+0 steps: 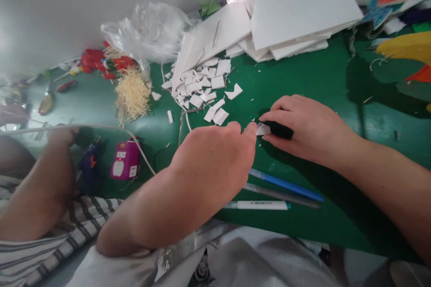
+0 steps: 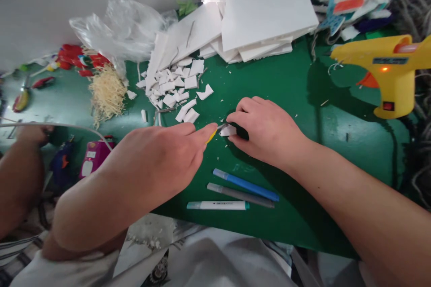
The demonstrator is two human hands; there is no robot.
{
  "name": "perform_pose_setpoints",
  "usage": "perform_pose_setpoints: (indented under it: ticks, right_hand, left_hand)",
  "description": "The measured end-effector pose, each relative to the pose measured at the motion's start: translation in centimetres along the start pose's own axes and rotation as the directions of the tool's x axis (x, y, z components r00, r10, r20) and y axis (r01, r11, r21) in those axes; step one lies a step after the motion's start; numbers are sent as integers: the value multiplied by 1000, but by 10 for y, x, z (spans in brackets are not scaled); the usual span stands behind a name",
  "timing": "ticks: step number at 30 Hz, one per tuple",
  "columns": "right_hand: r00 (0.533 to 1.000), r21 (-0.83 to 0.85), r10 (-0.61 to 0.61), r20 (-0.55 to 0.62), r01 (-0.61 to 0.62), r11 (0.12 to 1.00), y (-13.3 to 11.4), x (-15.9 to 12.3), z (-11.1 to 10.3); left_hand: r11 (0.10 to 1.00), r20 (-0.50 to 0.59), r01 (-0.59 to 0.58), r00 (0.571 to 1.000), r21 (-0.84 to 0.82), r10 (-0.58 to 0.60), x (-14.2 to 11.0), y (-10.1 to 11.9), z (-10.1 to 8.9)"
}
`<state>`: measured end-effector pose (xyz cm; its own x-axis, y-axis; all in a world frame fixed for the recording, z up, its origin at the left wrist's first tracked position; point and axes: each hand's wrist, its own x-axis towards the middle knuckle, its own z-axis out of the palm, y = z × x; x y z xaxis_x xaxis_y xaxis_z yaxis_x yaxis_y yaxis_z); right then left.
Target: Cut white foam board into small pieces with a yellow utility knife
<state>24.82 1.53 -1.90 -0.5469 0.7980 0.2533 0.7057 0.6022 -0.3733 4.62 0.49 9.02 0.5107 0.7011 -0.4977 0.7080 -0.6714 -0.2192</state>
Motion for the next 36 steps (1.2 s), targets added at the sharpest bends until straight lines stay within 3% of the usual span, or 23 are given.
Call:
perform_pose_setpoints:
  ticks: [4, 8, 12, 16, 20, 24, 32, 36]
  right_hand:
    - [999, 63, 38, -25, -37, 997, 1, 0, 1]
    - [974, 287, 224, -25, -208, 935, -3, 1, -1]
    - [874, 472, 485, -17, -420, 775, -12, 2, -6]
    - [761, 555, 649, 12, -545, 628, -20, 3, -12]
    - [720, 608, 693, 40, -568, 555, -23, 5, -16]
    - [701, 605, 713, 19, -576, 550, -22, 5, -17]
    - [702, 546, 712, -5, -595, 590, -23, 5, -17]
    - [716, 532, 698, -18, -584, 613, -22, 5, -17]
  left_hand:
    - [997, -3, 48, 999, -52, -48, -2, -5, 2]
    - [974, -25, 110, 993, -198, -117, -5, -9, 10]
    - [929, -165, 99, 972, -355, -166, -11, -11, 24]
    - [904, -381, -11, 909, -428, -170, -14, -10, 39]
    - [903, -486, -74, 859, -424, -158, -9, -5, 51]
    - [926, -482, -60, 865, -374, -139, -5, -2, 55]
    - [972, -569, -46, 817, -230, -95, -5, 1, 58]
    - [987, -566, -21, 821, -160, -74, -6, 2, 59]
